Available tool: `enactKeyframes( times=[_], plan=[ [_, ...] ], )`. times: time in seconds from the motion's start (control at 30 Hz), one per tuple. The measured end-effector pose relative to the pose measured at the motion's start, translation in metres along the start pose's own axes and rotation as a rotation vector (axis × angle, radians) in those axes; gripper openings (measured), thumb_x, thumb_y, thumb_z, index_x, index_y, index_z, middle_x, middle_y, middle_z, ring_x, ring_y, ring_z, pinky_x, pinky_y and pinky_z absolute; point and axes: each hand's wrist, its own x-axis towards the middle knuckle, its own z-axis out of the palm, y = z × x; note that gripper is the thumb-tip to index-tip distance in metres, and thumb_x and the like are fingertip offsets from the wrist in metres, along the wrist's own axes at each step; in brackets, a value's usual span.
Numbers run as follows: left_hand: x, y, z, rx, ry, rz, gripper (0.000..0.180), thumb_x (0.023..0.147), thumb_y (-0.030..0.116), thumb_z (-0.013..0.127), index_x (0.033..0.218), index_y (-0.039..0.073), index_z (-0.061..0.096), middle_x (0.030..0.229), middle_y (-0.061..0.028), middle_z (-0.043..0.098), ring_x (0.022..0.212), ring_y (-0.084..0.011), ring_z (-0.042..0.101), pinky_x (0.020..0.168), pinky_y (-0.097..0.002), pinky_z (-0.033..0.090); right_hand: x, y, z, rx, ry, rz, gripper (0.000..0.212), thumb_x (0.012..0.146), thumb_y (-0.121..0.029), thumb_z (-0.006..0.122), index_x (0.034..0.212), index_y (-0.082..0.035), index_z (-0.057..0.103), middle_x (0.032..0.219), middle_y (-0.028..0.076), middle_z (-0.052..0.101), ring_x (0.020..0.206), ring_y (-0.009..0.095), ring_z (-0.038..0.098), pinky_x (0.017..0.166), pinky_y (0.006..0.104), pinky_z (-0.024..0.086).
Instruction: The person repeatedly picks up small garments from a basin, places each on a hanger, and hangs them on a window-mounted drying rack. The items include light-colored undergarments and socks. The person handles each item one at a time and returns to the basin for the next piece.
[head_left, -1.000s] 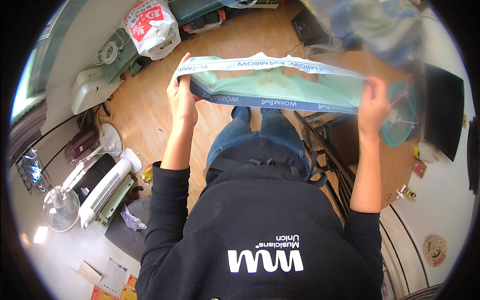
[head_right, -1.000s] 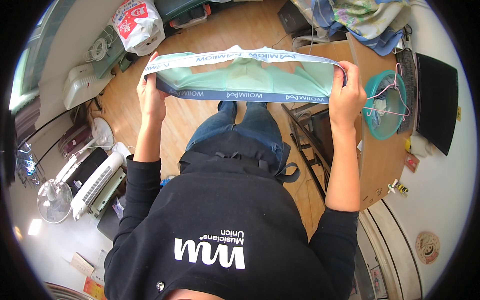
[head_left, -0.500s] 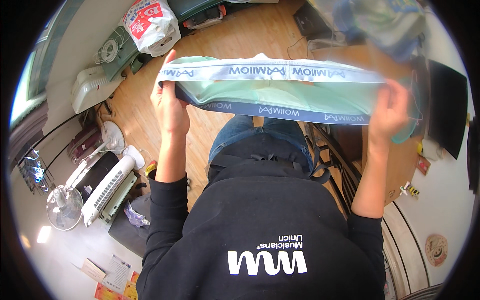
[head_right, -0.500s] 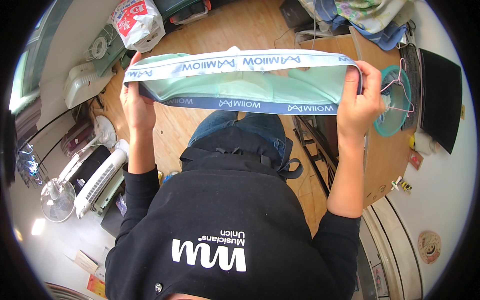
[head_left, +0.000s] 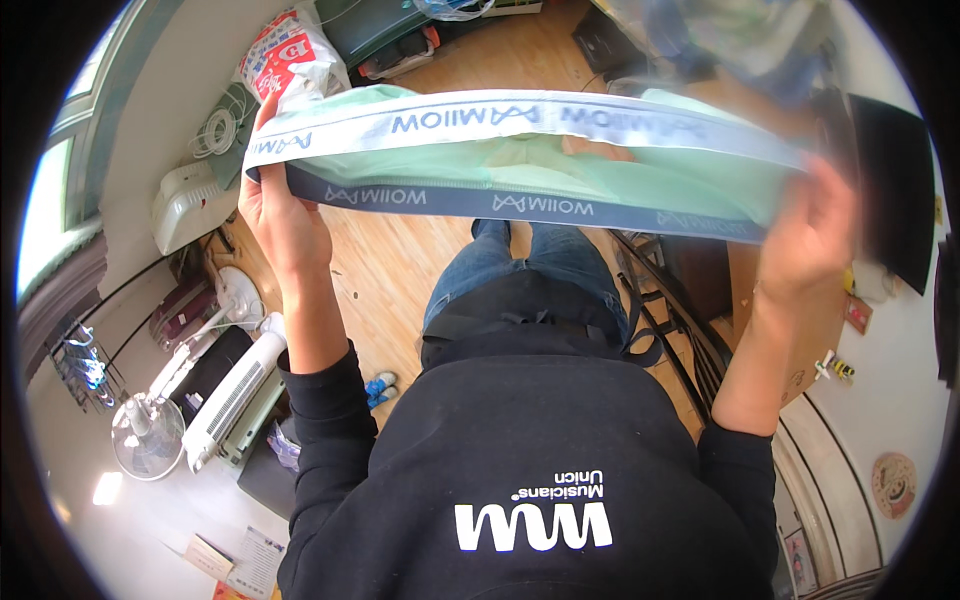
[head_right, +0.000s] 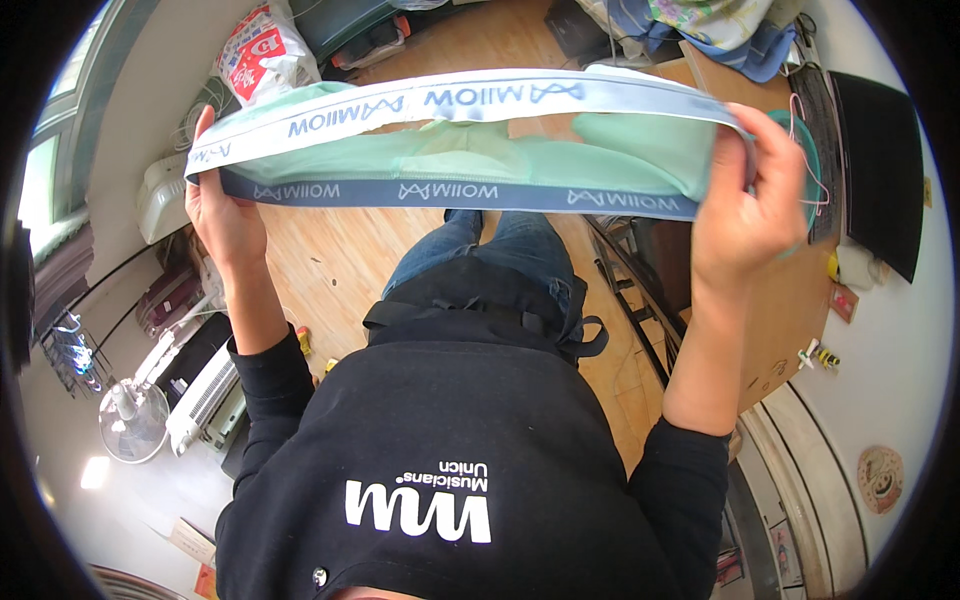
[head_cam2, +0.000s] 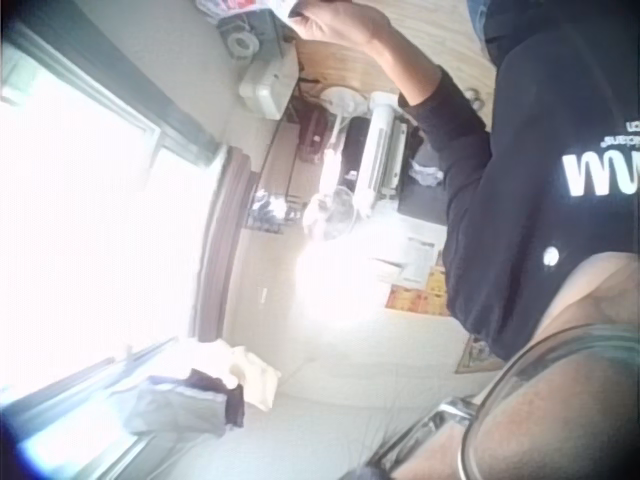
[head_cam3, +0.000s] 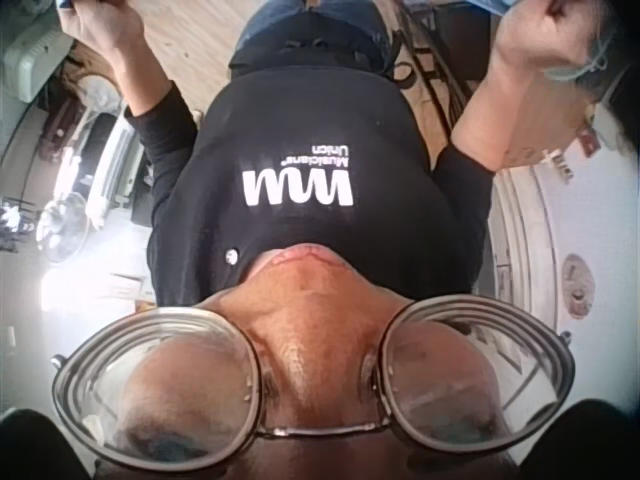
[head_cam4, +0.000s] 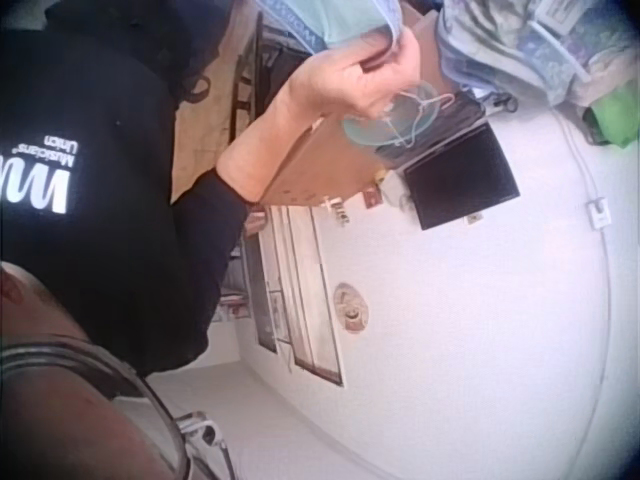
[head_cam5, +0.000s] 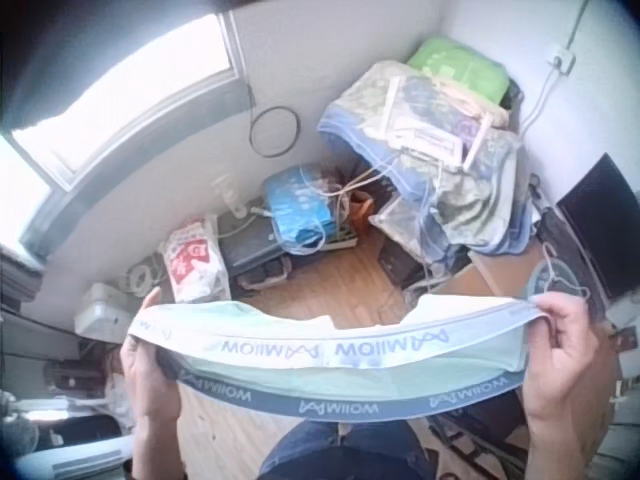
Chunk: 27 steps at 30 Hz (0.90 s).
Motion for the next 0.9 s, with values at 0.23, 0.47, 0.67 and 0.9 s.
enactKeyframes(
  times=[0.23, 0.47, 0.67, 0.9],
  plan=[
    [0.024, -0.035, -0.017, 0.494, -0.072, -0.020, 0.036, 0.088, 0.000, 0.039, 0.121, 0.003, 0.053, 0.100, -0.0084, 0.059, 0.076, -0.0134, 0.059, 0.053, -0.0235, 0.050, -0.086, 0.072, 0.039, -0.093, -0.504, -0.044, 0.014, 0.071, -0.004, 0.063, 0.084, -0.008, 0.060, 0.081, 0.007, 0.057, 0.072, 0.025, 0.061, 0.061, 0.0344, 0.050],
    [0.016, 0.039, 0.037, 0.117, -0.169, 0.110, 0.034, 0.092, 0.009, 0.041, 0.124, -0.003, 0.046, 0.119, -0.0156, 0.052, 0.103, -0.0198, 0.055, 0.076, -0.0296, 0.052, -0.118, 0.107, 0.042, 0.428, -0.563, 0.480, 0.021, 0.075, -0.003, 0.065, 0.095, -0.005, 0.060, 0.088, 0.004, 0.059, 0.077, 0.015, 0.059, 0.067, 0.0282, 0.049],
    [0.018, 0.080, 0.058, 0.036, -0.204, 0.210, 0.034, 0.092, 0.009, 0.039, 0.122, -0.005, 0.046, 0.118, -0.0152, 0.050, 0.105, -0.0221, 0.054, 0.078, -0.0338, 0.054, -0.065, 0.209, -0.017, 0.168, 0.198, 0.788, 0.027, 0.076, -0.018, 0.069, 0.096, -0.003, 0.058, 0.080, 0.007, 0.062, 0.068, 0.013, 0.057, 0.064, 0.0260, 0.046],
    [0.028, 0.095, 0.084, 0.168, -0.074, 0.361, 0.032, 0.089, 0.007, 0.041, 0.118, -0.004, 0.050, 0.111, -0.0136, 0.056, 0.091, -0.0223, 0.059, 0.074, -0.0335, 0.054, -0.057, 0.393, 0.011, 0.065, 0.158, 1.082, 0.056, 0.064, -0.031, 0.075, 0.104, 0.004, 0.058, 0.096, 0.019, 0.062, 0.090, 0.031, 0.059, 0.081, 0.0393, 0.046]
  ],
)
